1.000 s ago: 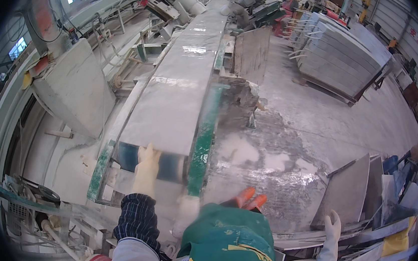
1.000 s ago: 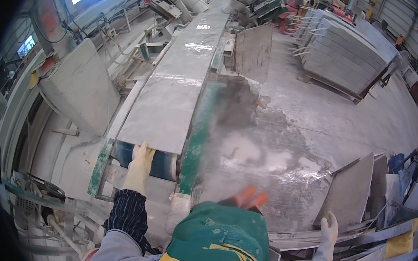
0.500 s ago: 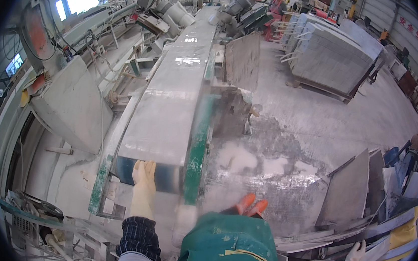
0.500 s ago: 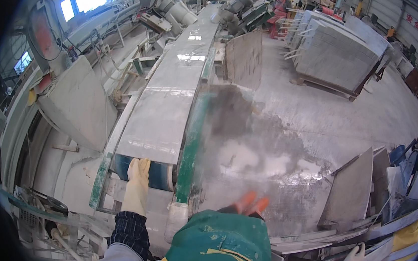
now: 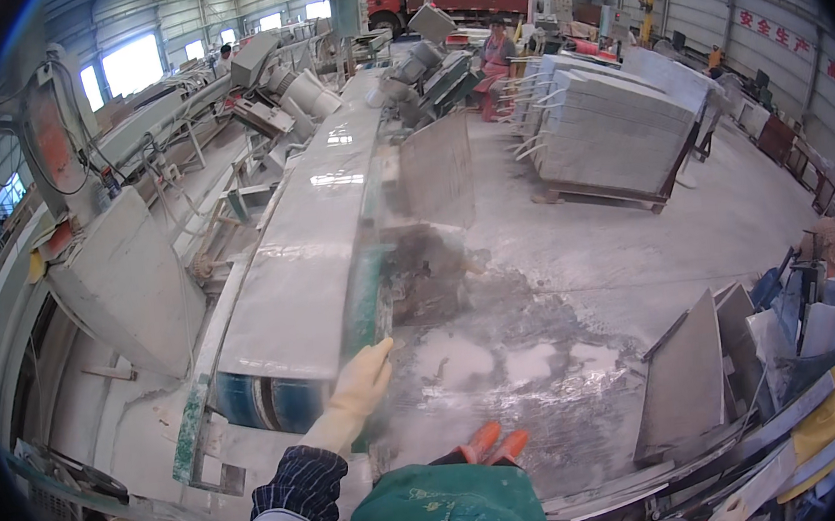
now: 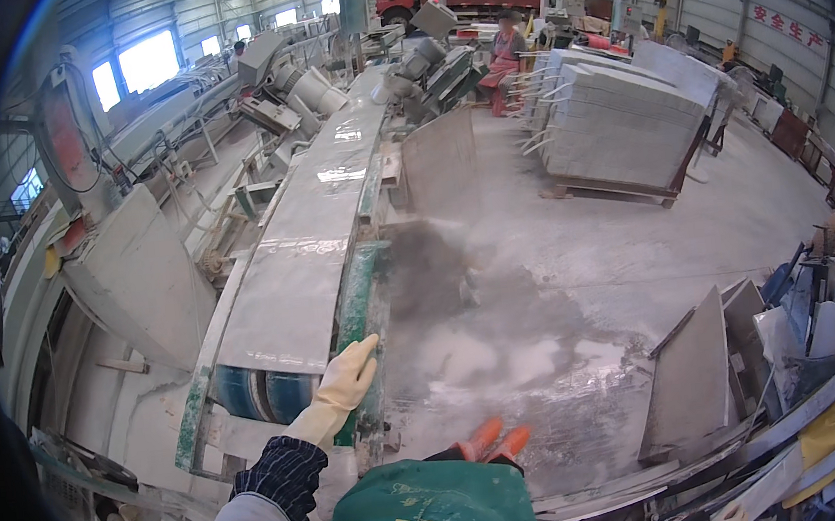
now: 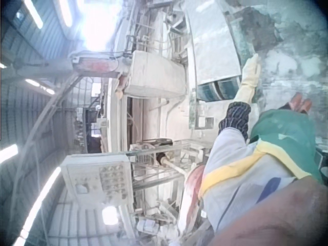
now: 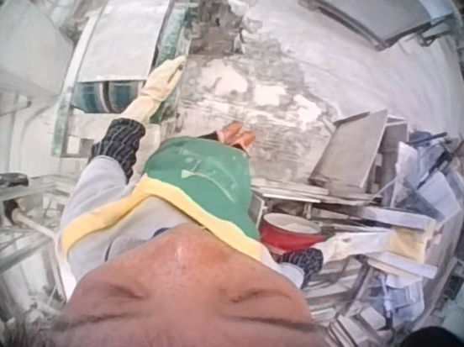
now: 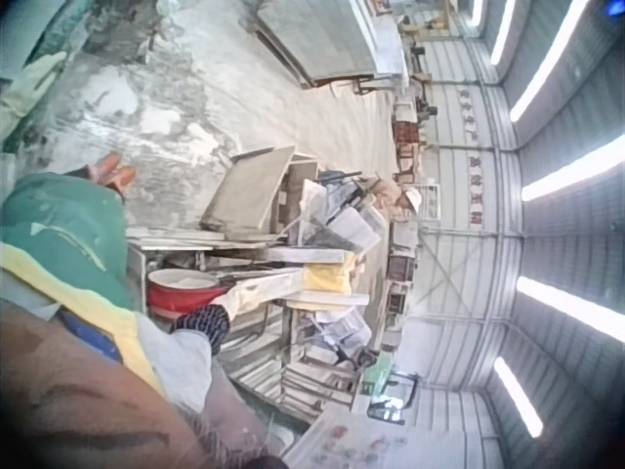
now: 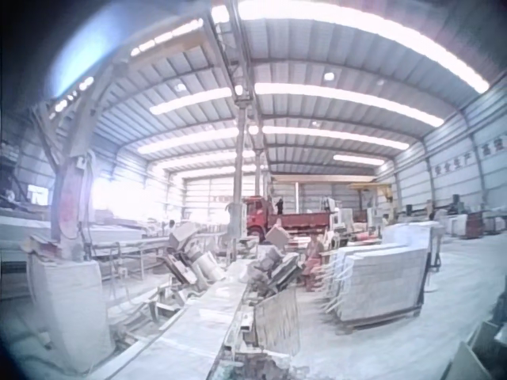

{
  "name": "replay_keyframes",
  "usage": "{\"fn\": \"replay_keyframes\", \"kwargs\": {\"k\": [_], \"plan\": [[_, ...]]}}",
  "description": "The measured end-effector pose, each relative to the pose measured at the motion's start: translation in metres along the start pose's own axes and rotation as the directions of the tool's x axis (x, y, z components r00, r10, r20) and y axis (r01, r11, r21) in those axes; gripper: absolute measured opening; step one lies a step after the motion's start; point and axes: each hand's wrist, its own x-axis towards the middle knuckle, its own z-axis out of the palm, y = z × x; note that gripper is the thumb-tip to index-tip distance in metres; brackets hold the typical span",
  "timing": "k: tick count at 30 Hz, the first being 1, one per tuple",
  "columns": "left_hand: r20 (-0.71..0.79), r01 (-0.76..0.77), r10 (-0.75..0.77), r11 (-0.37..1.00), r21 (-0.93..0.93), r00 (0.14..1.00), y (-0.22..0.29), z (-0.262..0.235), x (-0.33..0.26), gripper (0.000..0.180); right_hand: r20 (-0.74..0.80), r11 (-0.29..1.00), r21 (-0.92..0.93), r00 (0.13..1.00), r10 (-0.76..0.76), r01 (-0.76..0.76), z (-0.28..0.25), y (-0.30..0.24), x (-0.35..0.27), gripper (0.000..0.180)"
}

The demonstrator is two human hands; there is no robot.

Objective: The person repeatedly picks up rectangular stone slabs from a conveyor belt and places them into a nearby bin. The action is continuous and repetitive throughout the clip.

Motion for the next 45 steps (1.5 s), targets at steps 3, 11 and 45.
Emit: {"fn": "replay_keyframes", "kwargs": {"k": [3,11,45], "plan": [[0.085,-0.040,0.024,0.981,0.191,0.996,-0.008,0.014,0.006,0.047,0.129,0.995,-0.041,0.987,0.094,-0.089,-0.008,-0.004,0.003,0.039],[0.124,0.044,-0.087,0.948,0.315,0.988,-0.033,0.036,0.002,0.047,0.153,0.974,0.093,0.970,0.190,-0.206,-0.029,-0.030,-0.005,0.046],[-0.100,-0.137,0.179,0.933,0.332,0.979,-0.045,0.045,-0.003,0.036,0.135,0.975,-0.202,0.988,-0.071,0.097,0.032,0.036,-0.051,0.043]]}}
